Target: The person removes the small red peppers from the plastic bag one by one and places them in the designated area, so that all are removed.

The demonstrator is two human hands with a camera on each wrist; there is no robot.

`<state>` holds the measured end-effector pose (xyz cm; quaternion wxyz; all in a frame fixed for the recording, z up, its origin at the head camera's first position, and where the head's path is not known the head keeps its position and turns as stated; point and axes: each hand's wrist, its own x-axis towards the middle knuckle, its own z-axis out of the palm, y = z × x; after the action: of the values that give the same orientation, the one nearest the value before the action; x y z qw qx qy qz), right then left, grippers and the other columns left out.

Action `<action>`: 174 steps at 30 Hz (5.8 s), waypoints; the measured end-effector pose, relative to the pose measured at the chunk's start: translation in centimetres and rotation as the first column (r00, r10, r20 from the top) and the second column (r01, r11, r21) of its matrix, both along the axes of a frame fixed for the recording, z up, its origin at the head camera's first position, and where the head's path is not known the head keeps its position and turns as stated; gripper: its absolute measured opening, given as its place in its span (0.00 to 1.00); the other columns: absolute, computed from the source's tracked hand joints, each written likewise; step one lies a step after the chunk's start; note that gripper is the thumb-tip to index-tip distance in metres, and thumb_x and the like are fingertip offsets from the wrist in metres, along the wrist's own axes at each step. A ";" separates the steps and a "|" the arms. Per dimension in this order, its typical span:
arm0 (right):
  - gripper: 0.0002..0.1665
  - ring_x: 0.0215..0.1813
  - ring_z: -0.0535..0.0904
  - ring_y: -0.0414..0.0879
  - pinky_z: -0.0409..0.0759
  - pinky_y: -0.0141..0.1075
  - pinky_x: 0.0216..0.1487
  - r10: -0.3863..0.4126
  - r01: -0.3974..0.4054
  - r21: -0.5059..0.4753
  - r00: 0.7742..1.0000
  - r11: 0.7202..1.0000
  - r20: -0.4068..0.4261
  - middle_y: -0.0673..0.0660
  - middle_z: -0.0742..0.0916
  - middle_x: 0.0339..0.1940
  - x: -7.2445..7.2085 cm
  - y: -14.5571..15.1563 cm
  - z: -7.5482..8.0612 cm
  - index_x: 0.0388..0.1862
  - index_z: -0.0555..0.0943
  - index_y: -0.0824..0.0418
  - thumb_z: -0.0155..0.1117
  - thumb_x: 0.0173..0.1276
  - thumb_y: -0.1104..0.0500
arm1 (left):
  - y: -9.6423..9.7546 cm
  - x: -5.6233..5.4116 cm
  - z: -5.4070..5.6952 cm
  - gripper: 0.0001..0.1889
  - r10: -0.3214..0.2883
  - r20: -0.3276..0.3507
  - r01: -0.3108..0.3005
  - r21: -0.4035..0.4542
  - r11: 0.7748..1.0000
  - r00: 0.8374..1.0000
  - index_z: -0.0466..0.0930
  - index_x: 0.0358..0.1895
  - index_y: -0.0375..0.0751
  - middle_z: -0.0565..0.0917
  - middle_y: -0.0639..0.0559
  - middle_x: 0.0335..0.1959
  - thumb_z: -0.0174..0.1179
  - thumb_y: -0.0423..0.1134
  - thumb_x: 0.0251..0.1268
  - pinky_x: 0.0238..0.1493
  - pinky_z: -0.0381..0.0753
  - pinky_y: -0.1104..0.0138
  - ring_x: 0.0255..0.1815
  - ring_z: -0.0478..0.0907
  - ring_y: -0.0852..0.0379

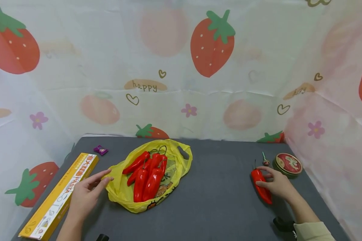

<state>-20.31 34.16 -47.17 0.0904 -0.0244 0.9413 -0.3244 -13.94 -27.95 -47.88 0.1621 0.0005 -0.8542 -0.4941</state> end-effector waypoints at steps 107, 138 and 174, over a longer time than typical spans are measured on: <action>0.32 0.50 0.86 0.51 0.85 0.40 0.44 0.334 -0.380 -0.343 0.924 0.859 -0.188 0.61 0.85 0.57 -0.5 -25.5 2.5 0.71 0.75 0.49 0.71 0.69 0.54 | -0.1 0.1 0.2 0.17 -0.050 0.009 0.050 0.008 0.999 0.999 0.84 0.60 0.40 0.91 0.49 0.43 0.62 0.40 0.73 0.38 0.80 0.75 0.41 0.84 0.67; 0.31 0.46 0.83 0.48 0.81 0.35 0.34 0.305 -0.318 -0.365 0.948 0.875 -0.096 0.54 0.88 0.47 -1.4 -32.5 -1.2 0.62 0.83 0.52 0.76 0.62 0.46 | -0.2 0.3 0.1 0.17 -0.028 0.026 0.028 0.002 1.000 0.999 0.84 0.60 0.40 0.91 0.52 0.43 0.61 0.41 0.73 0.38 0.80 0.76 0.40 0.83 0.68; 0.25 0.44 0.86 0.51 0.87 0.41 0.39 0.074 -0.114 -0.701 0.993 0.704 -0.088 0.57 0.81 0.61 -0.5 -28.8 0.6 0.63 0.81 0.43 0.73 0.67 0.49 | -0.3 0.3 0.4 0.18 -0.002 0.039 0.003 -0.013 1.000 0.999 0.83 0.61 0.41 0.91 0.50 0.42 0.61 0.42 0.74 0.33 0.78 0.73 0.39 0.82 0.67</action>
<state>-20.77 5.39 -46.56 0.0657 -0.1135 0.7460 -0.6529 -13.60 -28.30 -47.43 0.1446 0.0080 -0.8605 -0.4884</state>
